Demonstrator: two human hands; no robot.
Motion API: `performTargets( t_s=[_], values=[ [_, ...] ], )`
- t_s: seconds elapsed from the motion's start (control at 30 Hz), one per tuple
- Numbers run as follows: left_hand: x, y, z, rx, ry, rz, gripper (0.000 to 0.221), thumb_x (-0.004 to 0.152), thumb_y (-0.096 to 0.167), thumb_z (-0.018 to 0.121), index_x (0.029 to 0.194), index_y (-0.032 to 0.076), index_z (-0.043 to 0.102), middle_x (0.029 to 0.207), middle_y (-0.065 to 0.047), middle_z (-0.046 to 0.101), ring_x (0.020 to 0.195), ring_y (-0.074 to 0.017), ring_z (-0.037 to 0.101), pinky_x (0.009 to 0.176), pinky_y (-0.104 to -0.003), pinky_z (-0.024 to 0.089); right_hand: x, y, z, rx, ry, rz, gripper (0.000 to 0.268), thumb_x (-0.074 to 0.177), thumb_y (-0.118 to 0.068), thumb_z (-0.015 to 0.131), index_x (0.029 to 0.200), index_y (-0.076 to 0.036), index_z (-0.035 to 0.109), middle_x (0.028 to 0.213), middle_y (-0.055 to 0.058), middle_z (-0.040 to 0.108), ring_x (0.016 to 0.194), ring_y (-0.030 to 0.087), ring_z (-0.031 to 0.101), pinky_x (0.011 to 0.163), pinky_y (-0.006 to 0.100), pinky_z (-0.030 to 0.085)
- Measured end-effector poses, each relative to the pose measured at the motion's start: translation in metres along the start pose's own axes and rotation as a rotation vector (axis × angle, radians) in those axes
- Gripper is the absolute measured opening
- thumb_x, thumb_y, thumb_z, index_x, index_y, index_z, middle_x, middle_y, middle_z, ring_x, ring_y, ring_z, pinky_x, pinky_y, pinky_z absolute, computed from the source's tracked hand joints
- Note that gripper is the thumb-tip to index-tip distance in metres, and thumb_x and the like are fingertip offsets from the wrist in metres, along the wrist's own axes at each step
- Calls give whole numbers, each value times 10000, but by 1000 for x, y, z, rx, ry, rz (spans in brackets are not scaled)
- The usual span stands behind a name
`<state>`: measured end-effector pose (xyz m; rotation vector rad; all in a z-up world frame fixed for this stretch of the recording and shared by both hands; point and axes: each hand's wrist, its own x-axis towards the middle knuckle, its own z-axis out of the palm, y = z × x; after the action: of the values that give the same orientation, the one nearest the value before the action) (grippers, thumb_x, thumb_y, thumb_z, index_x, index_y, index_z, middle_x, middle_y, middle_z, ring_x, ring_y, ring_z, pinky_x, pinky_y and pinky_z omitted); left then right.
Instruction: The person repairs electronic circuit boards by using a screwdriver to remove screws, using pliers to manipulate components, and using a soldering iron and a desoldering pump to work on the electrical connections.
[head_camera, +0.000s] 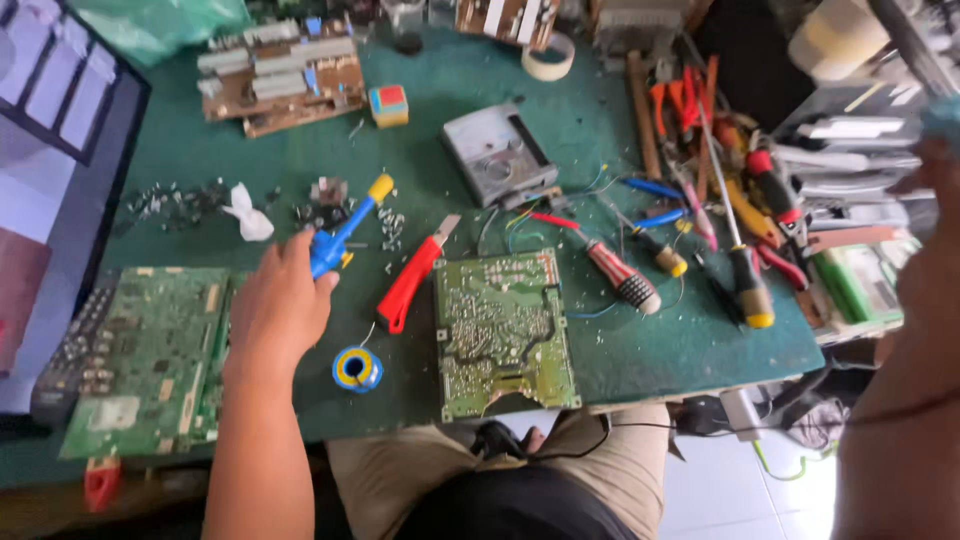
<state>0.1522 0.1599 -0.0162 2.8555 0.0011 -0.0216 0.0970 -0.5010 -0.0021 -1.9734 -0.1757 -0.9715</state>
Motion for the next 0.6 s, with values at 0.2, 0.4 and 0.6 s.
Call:
performTargets(
  t_s=[0.2, 0.4, 0.6],
  values=[
    [-15, -2, 39, 6, 205, 51, 656, 991, 348, 663, 1563, 91, 471, 1246, -210, 723, 1092, -459, 688, 881, -594, 557, 133, -113, 98, -586, -282, -322, 343, 1189, -135, 788, 1512, -23, 751, 1302, 233, 768, 1038, 332, 712, 918, 455, 559],
    [-105, 50, 71, -390, 790, 384, 357, 984, 287, 713, 1272, 78, 685, 1330, -152, 657, 1279, -364, 632, 1157, -521, 475, 130, 25, 187, -716, -577, -289, 675, 872, -18, 630, 1540, -115, 636, 1343, 240, 727, 1180, 464, 681, 1009, 550, 539],
    [-100, 32, 115, -331, 843, 387, 522, 772, 313, 704, 1261, 129, 701, 1492, -197, 544, 1402, -455, 508, 1227, -600, 402, 114, 119, 242, -956, -692, -226, 793, 851, 32, 630, 1609, -169, 511, 1439, 187, 646, 1282, 425, 613, 1013, 543, 522]
  ],
)
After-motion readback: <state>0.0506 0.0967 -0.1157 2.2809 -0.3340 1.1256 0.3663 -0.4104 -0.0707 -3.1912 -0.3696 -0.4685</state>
